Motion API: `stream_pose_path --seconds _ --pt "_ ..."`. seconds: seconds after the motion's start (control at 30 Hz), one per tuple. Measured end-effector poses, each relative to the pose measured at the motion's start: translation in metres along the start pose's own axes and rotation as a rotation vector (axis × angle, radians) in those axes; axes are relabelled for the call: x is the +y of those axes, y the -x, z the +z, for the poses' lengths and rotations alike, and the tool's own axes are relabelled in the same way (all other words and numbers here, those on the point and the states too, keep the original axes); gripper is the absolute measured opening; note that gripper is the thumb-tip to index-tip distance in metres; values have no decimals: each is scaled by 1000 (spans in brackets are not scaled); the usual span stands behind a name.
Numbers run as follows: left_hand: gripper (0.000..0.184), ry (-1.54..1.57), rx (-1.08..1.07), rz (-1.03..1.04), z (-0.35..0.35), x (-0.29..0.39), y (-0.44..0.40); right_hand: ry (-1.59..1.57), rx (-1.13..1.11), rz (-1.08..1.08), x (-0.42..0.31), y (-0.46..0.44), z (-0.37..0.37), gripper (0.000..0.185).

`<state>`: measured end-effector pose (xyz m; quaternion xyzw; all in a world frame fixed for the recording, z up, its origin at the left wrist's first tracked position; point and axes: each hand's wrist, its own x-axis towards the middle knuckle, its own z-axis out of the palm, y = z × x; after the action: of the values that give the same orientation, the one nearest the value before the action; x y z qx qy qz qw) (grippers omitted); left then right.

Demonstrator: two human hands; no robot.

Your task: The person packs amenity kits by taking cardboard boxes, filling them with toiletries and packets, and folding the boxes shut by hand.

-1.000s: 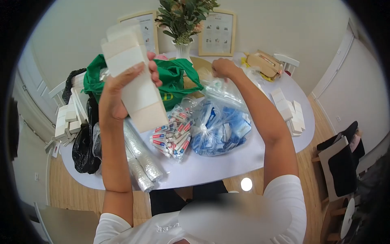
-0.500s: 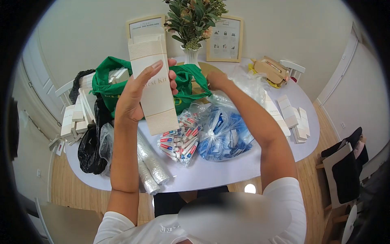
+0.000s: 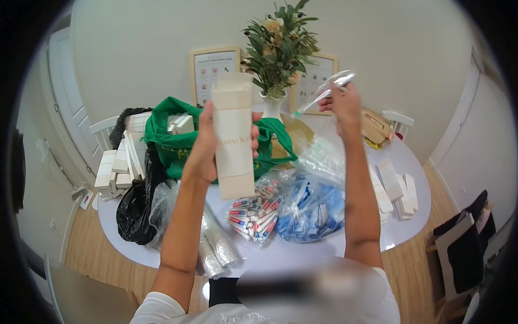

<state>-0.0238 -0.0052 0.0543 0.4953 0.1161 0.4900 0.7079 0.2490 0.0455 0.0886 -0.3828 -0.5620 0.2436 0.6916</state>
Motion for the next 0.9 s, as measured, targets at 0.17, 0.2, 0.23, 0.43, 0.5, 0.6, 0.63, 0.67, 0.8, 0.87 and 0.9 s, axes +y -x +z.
stream_pose_path --seconds 0.17,0.2,0.23,0.43,0.5,0.6,0.63,0.67,0.8,0.87,0.9 --pt "85 -187 -28 -33 7 -9 0 -350 -132 -259 -96 24 28 19" --pt "84 -235 -40 -24 8 -10 1 -300 -209 -342 -104 25 34 21" --pt "84 -239 -39 -28 8 -10 2 -304 -205 -341 -108 24 40 21" --pt "78 -381 -44 143 12 -2 11 101 -447 -373 -117 29 77 43" --pt "71 -239 -59 99 10 0 13 142 -502 -350 -118 34 86 42" --pt "67 -334 -111 156 6 4 18 131 -519 -273 -120 33 91 35" --pt "67 -334 -111 153 4 5 18 187 -488 -431 -116 28 91 31" --pt "64 -331 -114 119 2 6 17 244 -454 -590 -113 25 91 27" --pt "58 -342 -86 80 7 10 21 54 -509 -478 -119 35 97 19" --pt "56 -376 -73 82 5 8 20 200 -646 -365 -121 35 96 16" --pt "53 -410 -56 92 5 8 20 260 -663 -334 -122 34 96 13"
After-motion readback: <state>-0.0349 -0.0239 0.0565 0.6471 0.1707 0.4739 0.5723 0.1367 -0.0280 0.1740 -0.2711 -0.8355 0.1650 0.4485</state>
